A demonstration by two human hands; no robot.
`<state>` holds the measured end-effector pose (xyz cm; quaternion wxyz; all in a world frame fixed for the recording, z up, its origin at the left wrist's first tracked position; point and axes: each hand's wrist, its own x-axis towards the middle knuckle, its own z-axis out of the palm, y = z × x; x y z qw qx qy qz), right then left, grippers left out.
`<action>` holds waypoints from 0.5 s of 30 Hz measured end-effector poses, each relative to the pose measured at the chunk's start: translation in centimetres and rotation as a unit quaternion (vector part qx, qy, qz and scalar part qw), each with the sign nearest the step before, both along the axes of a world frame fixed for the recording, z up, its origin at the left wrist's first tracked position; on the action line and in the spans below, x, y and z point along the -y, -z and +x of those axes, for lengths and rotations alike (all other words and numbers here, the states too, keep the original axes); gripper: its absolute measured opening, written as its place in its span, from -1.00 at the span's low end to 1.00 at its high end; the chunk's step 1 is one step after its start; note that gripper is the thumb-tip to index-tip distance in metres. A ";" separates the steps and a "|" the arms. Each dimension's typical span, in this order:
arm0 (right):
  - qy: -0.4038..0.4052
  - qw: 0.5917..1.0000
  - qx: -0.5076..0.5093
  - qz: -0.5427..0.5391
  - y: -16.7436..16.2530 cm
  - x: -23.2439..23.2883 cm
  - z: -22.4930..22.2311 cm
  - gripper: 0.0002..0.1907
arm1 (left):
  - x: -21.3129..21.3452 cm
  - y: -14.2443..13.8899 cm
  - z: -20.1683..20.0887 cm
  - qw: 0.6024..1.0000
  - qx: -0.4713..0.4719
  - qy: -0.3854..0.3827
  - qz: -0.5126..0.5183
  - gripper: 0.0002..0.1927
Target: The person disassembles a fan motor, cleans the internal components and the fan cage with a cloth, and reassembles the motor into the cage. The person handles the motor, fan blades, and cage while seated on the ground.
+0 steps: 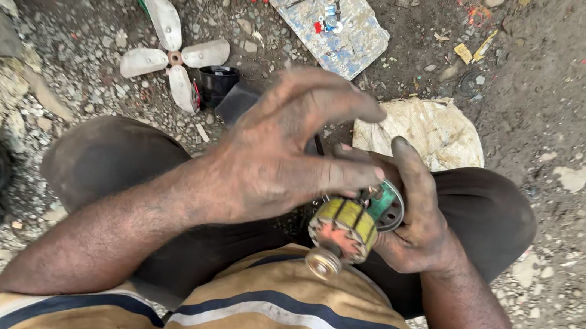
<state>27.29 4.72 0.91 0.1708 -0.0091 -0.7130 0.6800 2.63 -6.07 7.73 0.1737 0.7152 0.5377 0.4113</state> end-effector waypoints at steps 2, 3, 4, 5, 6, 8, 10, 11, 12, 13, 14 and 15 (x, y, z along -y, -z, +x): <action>-0.011 0.999 0.001 -0.043 0.0 -0.1 0.0 0.07 | 0.8 0.7 -0.1 1.000 -0.007 0.007 0.013 -0.71; -0.017 0.998 0.001 -0.065 0.0 -0.1 0.0 0.06 | 1.1 0.9 -0.1 1.000 0.006 0.010 0.014 -0.71; -0.014 0.998 -0.002 -0.063 0.0 -0.2 -0.1 0.06 | 1.2 1.2 0.0 1.000 0.018 0.014 0.017 -0.71; -0.010 0.998 -0.006 -0.062 0.1 -0.2 -0.2 0.05 | 1.3 1.4 0.0 0.999 0.039 0.009 0.018 -0.71; -0.006 0.998 -0.009 -0.062 0.1 -0.1 -0.3 0.05 | 1.3 1.6 0.2 0.998 0.060 0.006 0.018 -0.71; -0.003 1.000 -0.006 -0.020 0.2 -0.1 -0.6 0.08 | 1.1 1.9 0.4 0.996 0.087 0.000 0.011 -0.72; 0.000 1.000 -0.001 -0.005 0.3 -0.1 -0.8 0.07 | 1.0 2.2 0.6 0.995 0.098 -0.007 -0.005 -0.74; 0.001 1.000 0.003 -0.009 0.4 -0.1 -1.0 0.05 | 1.1 2.4 0.5 0.994 0.110 -0.009 -0.005 -0.75; 0.002 1.000 0.007 -0.014 0.4 -0.1 -1.1 0.03 | 1.1 2.5 0.5 0.992 0.122 -0.012 -0.005 -0.76; 0.005 1.000 0.010 -0.005 0.5 0.0 -1.2 0.03 | 1.3 2.7 0.4 0.991 0.134 -0.014 -0.006 -0.77; 0.009 1.000 0.013 0.003 0.5 0.0 -1.3 0.04 | 1.5 2.9 0.3 0.992 0.125 -0.017 -0.005 -0.78; 0.013 1.000 0.015 0.012 0.6 0.1 -1.4 0.04 | 1.7 3.1 0.1 0.993 0.116 -0.020 -0.003 -0.78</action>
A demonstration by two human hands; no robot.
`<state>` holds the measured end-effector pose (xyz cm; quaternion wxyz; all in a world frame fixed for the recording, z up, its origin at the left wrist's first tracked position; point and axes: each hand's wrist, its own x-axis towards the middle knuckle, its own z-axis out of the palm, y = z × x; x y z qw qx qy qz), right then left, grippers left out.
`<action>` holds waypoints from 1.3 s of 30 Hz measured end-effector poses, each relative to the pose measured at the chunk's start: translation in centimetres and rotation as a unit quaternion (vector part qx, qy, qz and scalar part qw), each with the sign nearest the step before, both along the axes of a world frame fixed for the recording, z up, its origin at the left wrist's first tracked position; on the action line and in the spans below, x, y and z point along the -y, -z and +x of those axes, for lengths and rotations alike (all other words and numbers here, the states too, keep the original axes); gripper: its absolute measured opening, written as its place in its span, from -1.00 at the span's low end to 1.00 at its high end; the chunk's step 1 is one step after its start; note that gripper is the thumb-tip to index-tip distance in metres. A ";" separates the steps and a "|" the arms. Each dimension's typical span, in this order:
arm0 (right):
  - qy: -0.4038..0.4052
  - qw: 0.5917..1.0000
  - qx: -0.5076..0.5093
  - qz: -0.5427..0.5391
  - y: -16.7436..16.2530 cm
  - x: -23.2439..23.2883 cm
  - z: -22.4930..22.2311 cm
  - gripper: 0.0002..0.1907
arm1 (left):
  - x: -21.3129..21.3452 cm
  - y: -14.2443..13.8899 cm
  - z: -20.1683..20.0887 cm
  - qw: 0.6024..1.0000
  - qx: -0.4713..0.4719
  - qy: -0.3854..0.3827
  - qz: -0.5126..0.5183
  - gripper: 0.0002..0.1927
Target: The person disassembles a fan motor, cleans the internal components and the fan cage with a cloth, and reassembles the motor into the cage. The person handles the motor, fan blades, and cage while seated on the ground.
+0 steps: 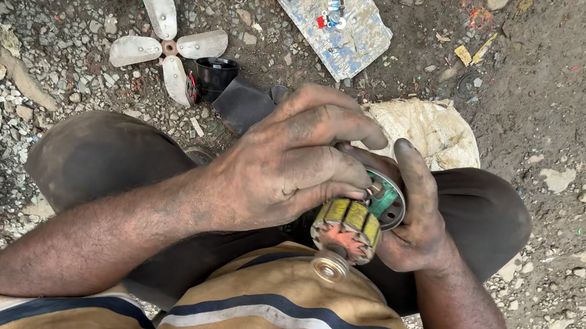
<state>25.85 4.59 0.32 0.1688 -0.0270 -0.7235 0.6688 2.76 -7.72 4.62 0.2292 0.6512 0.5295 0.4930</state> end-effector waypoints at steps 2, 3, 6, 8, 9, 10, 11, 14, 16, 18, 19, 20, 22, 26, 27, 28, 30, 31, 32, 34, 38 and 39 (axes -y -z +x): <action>-0.023 0.999 -0.012 -0.033 0.4 0.1 -0.4 0.01 | 0.4 0.3 -0.3 1.000 -0.014 -0.002 -0.005 -0.78; -0.034 0.998 -0.018 -0.050 0.5 0.2 -0.6 0.00 | 0.6 0.3 -0.5 1.000 -0.018 -0.002 -0.011 -0.76; -0.027 0.997 0.012 -0.076 1.0 0.5 -1.0 -0.03 | 0.4 0.5 -0.9 0.999 -0.029 -0.002 -0.024 -0.75; -0.012 0.998 0.030 -0.060 1.2 0.6 -1.1 -0.03 | -0.3 0.6 -1.2 0.999 -0.037 -0.003 -0.032 -0.75; -0.003 0.998 0.039 -0.052 1.3 0.6 -1.2 -0.02 | -0.7 0.6 -1.3 0.999 -0.040 -0.004 -0.035 -0.75; 0.008 0.998 0.046 -0.037 1.3 0.7 -1.3 0.00 | -1.0 0.6 -1.5 0.998 -0.042 -0.004 -0.040 -0.74; 0.018 0.998 0.053 -0.023 1.2 0.7 -1.4 0.03 | -1.2 0.5 -1.8 0.999 -0.031 -0.006 -0.044 -0.73; 0.048 0.997 0.063 0.002 1.0 0.8 -1.8 0.08 | -1.0 0.4 -3.1 0.998 -0.033 -0.013 -0.046 -0.67; 0.063 0.995 0.080 -0.015 0.9 0.9 -2.1 0.09 | -0.5 0.4 -4.0 0.997 -0.072 -0.014 -0.037 -0.67; 0.070 0.990 0.112 -0.058 0.7 0.9 -2.4 0.09 | -0.1 0.6 -4.3 0.997 -0.061 -0.021 -0.052 -0.67; 0.065 0.992 0.105 -0.034 0.6 0.9 -2.5 0.08 | -0.1 0.7 -4.4 0.996 -0.055 -0.026 -0.060 -0.67; 0.060 0.993 0.099 -0.009 0.6 0.9 -2.5 0.07 | -0.1 0.8 -4.4 0.997 -0.054 -0.018 -0.054 -0.68; 0.047 0.995 0.091 0.007 0.6 0.9 -2.5 0.04 | -0.3 0.9 -4.2 0.998 -0.051 -0.005 -0.044 -0.68; 0.027 0.995 0.091 -0.007 0.9 0.6 -2.1 0.00 | -0.7 0.5 -3.7 0.996 -0.059 0.005 -0.066 -0.70; 0.024 0.995 0.092 -0.005 0.9 0.6 -2.0 -0.01 | -0.7 0.3 -3.7 0.996 -0.063 0.006 -0.066 -0.70; 0.025 0.995 0.095 0.016 1.0 0.6 -1.9 0.00 | -0.7 0.3 -3.6 0.996 -0.066 0.006 -0.065 -0.70; 0.028 0.993 0.098 0.059 1.0 0.5 -1.8 0.02 | -0.7 0.1 -3.6 0.995 -0.084 0.006 -0.059 -0.71; 0.027 0.993 0.097 0.056 1.0 0.5 -1.8 0.00 | -0.7 0.1 -3.5 0.994 -0.094 0.006 -0.056 -0.72; 0.026 0.994 0.096 0.052 1.0 0.5 -1.8 -0.01 | -0.8 0.1 -3.5 0.994 -0.084 0.008 -0.067 -0.73; 0.025 0.992 0.103 0.064 0.9 0.5 -1.9 -0.01 | -1.0 0.1 -3.4 0.994 -0.063 0.011 -0.087 -0.74; 0.015 0.988 0.134 0.072 0.7 0.5 -2.1 -0.01 | -1.2 0.2 -3.7 0.992 -0.066 0.039 -0.101 -0.74; 0.010 0.988 0.141 0.061 0.7 0.5 -2.1 -0.01 | -1.2 0.4 -3.9 0.992 -0.068 0.043 -0.098 -0.75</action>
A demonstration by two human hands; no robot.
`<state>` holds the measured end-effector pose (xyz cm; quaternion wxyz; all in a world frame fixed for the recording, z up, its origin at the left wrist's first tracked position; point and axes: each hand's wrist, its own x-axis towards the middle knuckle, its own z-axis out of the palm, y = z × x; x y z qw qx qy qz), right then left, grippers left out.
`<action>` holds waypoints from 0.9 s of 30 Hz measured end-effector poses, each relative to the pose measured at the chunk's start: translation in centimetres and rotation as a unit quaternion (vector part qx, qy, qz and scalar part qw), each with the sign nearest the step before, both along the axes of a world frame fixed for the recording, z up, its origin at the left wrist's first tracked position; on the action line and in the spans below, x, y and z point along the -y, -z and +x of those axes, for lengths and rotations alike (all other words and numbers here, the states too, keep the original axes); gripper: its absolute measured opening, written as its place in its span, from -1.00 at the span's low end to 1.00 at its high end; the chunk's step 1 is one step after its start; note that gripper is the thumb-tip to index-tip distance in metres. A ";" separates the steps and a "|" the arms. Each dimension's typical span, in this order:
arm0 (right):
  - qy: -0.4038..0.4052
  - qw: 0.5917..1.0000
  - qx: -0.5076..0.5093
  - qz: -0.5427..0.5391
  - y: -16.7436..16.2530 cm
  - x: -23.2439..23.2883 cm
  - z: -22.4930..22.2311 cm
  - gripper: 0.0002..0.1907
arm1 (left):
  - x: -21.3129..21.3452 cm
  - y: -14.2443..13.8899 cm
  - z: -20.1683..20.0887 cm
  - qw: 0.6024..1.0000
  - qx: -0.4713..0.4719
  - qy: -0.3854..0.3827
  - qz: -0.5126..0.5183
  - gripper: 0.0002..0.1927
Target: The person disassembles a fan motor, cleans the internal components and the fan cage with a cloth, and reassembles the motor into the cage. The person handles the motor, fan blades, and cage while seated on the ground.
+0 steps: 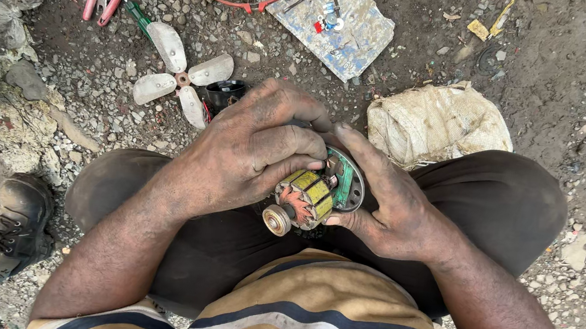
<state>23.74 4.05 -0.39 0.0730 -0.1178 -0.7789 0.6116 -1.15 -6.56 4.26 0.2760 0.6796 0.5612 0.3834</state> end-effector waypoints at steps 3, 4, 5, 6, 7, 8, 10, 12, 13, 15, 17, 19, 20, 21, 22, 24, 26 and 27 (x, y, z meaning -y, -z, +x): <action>-0.001 0.999 -0.030 0.031 0.0 0.0 0.0 -0.04 | 0.4 1.0 -0.5 1.000 0.012 0.026 -0.001 -0.77; -0.004 0.999 -0.034 0.018 -0.1 0.0 0.0 -0.04 | 0.6 1.4 -0.6 0.999 0.018 0.037 -0.002 -0.77; -0.006 0.999 -0.038 0.006 -0.1 0.0 0.0 -0.05 | 0.6 1.7 -0.7 0.999 0.026 0.038 -0.003 -0.77; -0.008 0.999 -0.042 -0.006 -0.1 0.0 0.0 -0.05 | 0.6 2.0 -0.6 0.999 0.034 0.040 -0.003 -0.78; -0.007 0.999 -0.042 -0.002 -0.1 0.0 -0.1 -0.04 | 0.4 2.0 -0.5 0.998 0.043 0.042 -0.003 -0.78; -0.005 0.999 -0.043 0.004 -0.2 0.0 -0.1 -0.03 | 0.0 1.9 -0.3 0.998 0.056 0.032 -0.007 -0.79; 0.006 0.999 -0.037 0.020 -0.3 0.0 -0.4 -0.02 | -1.0 0.8 0.0 0.997 0.081 0.012 -0.013 -0.81; 0.025 0.999 -0.023 0.042 -0.4 0.1 -0.7 -0.03 | -2.1 -1.3 0.1 0.999 0.030 -0.006 0.027 -0.78; 0.038 0.998 -0.014 0.039 -0.4 0.1 -0.9 -0.02 | -2.6 -2.3 0.1 0.999 0.004 -0.016 0.047 -0.76; 0.064 0.997 0.004 0.031 -0.6 0.0 -1.1 -0.01 | -2.0 -4.9 -0.2 0.992 -0.004 -0.126 0.014 -0.79; 0.086 0.996 0.005 0.016 -0.8 -0.2 -1.2 -0.01 | -0.9 -6.2 0.2 0.983 -0.045 -0.178 0.018 -0.80; 0.101 0.994 0.015 0.030 -1.0 -0.3 -1.2 -0.01 | 0.4 -6.0 0.7 0.976 -0.113 -0.174 0.059 -0.77; 0.102 0.993 0.023 0.052 -1.1 -0.3 -1.2 -0.01 | 0.9 -5.5 1.0 0.985 -0.068 -0.161 0.005 -0.72; 0.100 0.992 0.031 0.075 -1.2 -0.3 -1.1 -0.02 | 1.3 -4.6 1.4 0.987 -0.023 -0.149 -0.050 -0.68; 0.094 0.992 0.032 0.082 -1.3 -0.3 -1.1 -0.02 | 1.6 -3.8 1.5 0.985 0.023 -0.137 -0.104 -0.63; 0.077 0.992 0.033 0.097 -1.4 -0.2 -1.1 -0.03 | 1.5 -2.0 1.4 0.958 0.067 -0.124 -0.250 -0.59; 0.058 0.993 0.049 0.091 -1.4 -0.1 -1.0 -0.03 | 1.3 -0.5 1.0 0.905 0.143 -0.108 -0.387 -0.56; 0.051 0.993 0.058 0.090 -1.3 0.0 -1.0 -0.04 | 1.2 0.1 0.7 0.868 0.194 -0.101 -0.446 -0.56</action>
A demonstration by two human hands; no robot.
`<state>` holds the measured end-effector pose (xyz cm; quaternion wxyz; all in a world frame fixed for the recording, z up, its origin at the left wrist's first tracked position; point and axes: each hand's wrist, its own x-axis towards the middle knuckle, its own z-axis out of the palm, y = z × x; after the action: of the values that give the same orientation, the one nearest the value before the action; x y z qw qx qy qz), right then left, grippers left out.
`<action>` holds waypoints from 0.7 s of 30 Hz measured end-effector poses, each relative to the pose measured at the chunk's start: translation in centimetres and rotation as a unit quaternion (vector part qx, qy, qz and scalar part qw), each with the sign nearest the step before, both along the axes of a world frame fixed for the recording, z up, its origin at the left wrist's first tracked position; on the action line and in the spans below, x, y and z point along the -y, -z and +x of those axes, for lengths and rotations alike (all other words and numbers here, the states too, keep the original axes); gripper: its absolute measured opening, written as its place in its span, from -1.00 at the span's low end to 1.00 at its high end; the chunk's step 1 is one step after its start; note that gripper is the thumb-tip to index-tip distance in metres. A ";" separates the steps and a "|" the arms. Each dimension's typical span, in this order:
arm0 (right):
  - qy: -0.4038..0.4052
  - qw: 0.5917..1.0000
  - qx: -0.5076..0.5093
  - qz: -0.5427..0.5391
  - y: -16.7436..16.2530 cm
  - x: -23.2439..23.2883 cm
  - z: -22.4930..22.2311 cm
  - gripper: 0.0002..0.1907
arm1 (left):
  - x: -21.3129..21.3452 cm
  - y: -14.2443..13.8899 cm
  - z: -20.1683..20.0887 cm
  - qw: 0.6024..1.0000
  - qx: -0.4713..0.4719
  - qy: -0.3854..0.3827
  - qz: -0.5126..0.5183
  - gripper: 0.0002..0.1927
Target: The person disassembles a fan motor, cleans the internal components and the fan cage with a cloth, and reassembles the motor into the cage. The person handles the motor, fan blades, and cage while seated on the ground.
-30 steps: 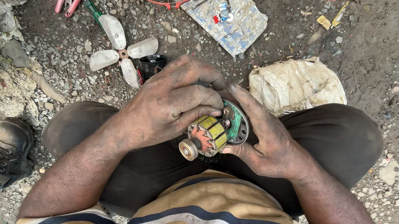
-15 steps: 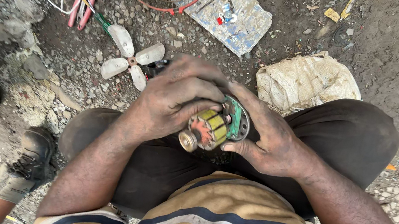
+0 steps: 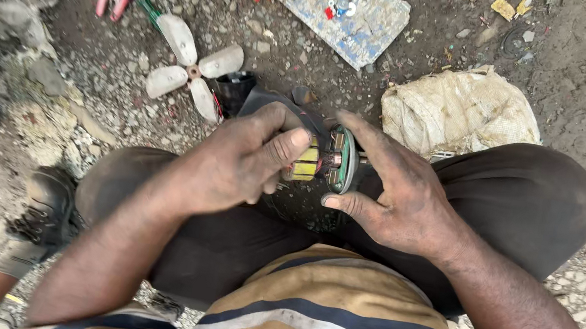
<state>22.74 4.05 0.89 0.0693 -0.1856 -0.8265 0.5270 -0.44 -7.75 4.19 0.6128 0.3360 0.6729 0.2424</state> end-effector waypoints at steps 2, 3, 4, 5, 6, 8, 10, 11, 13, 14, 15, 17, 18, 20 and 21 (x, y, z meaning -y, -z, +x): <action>-0.009 1.000 0.008 -0.004 0.1 0.1 0.2 -0.04 | 0.2 1.0 -0.1 0.992 0.099 -0.028 -0.068 -0.54; -0.014 1.000 0.013 -0.008 0.2 0.3 0.3 -0.05 | 0.5 1.5 0.0 0.986 0.136 -0.048 -0.079 -0.53; -0.021 1.000 0.015 -0.009 0.4 0.4 0.4 -0.04 | 1.0 2.0 0.3 0.979 0.173 -0.069 -0.089 -0.51; -0.027 0.999 0.017 -0.010 0.6 0.6 0.4 -0.04 | 1.4 2.5 0.6 0.979 0.179 -0.069 -0.074 -0.53; -0.035 0.999 0.021 -0.012 0.7 0.8 0.5 -0.03 | 1.9 3.1 1.0 0.978 0.188 -0.071 -0.060 -0.54; -0.046 0.998 0.022 -0.029 1.0 1.1 0.7 -0.02 | 3.1 3.7 1.6 0.991 0.127 -0.029 0.036 -0.57; -0.046 0.996 0.055 -0.062 1.6 1.0 0.6 0.01 | 3.8 4.1 1.7 0.976 -0.017 0.059 0.209 -0.59; -0.043 0.990 0.091 -0.098 1.8 1.1 0.6 0.03 | 4.0 4.1 1.5 0.955 -0.094 0.125 0.251 -0.63; -0.024 0.983 0.088 -0.158 2.2 1.1 0.4 0.03 | 3.9 3.8 0.7 0.871 -0.249 0.259 0.335 -0.64; -0.014 0.980 0.051 -0.190 2.3 1.2 0.3 0.01 | 3.7 3.6 0.2 0.830 -0.290 0.262 0.398 -0.64; -0.002 0.976 0.009 -0.219 2.5 1.2 0.1 -0.01 | 3.5 3.3 -0.4 0.779 -0.332 0.267 0.460 -0.63; 0.003 0.990 -0.014 -0.138 2.8 1.3 -0.3 -0.02 | 2.8 3.0 -1.0 0.826 -0.287 0.206 0.440 -0.60; 0.005 0.994 -0.024 -0.104 2.9 1.4 -0.4 -0.03 | 2.6 2.9 -1.1 0.910 -0.190 0.139 0.342 -0.58; -0.033 0.999 -0.019 0.012 3.2 1.4 -0.9 -0.01 | 2.1 2.8 -1.1 0.995 0.007 0.017 0.103 -0.58; -0.050 0.996 -0.015 0.067 3.3 1.4 -1.1 -0.01 | 2.0 2.7 -1.1 0.993 0.103 -0.035 -0.036 -0.59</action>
<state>21.62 2.63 -2.36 0.0673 -0.1313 -0.8669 0.4762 -1.56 -9.75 1.46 0.6817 0.2632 0.6257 0.2731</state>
